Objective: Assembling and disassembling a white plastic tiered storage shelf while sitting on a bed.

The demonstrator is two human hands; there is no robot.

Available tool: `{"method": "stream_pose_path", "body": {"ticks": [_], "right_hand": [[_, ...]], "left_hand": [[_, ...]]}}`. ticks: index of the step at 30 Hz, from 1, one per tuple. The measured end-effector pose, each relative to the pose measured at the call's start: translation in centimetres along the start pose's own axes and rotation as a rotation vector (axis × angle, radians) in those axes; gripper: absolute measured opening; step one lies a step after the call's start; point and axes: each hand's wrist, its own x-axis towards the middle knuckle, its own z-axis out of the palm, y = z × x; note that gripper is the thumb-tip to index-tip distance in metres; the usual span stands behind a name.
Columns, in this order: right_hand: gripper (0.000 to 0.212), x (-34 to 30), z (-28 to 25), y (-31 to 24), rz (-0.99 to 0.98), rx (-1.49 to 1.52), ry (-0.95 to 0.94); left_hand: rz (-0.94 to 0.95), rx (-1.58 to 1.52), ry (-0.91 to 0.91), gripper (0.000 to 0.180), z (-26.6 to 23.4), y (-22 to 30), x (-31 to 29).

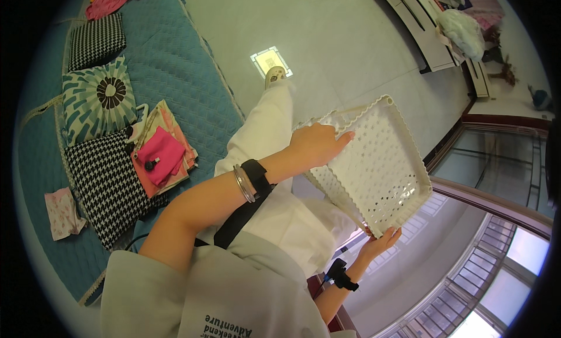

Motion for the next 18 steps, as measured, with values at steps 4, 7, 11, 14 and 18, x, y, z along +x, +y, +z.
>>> {"method": "stream_pose_path", "body": {"ticks": [4, 7, 11, 14, 18], "right_hand": [[0.044, -1.0, 1.2, -2.3, 0.158, 0.094, 0.078], [0.043, -1.1, 1.2, -2.6, 0.194, 0.115, 0.108], [0.043, -0.6, 0.0, -1.4, 0.201, 0.131, 0.094], [0.042, -0.8, 0.0, -0.9, 0.191, 0.125, 0.072], [0.041, -1.1, -0.7, 0.5, 0.126, 0.103, 0.020]], "left_hand": [[0.070, 0.099, 0.127, 0.055, 1.0, -0.5, 0.8], [0.089, 0.068, 0.094, 0.051, 1.6, -0.7, 1.0], [0.059, -0.012, 0.057, 0.048, 2.0, -0.9, 0.9], [0.042, -0.009, 0.056, 0.046, 1.7, -1.6, 1.0], [0.085, 0.084, 0.137, 0.044, 1.5, -2.0, 0.9]]}}
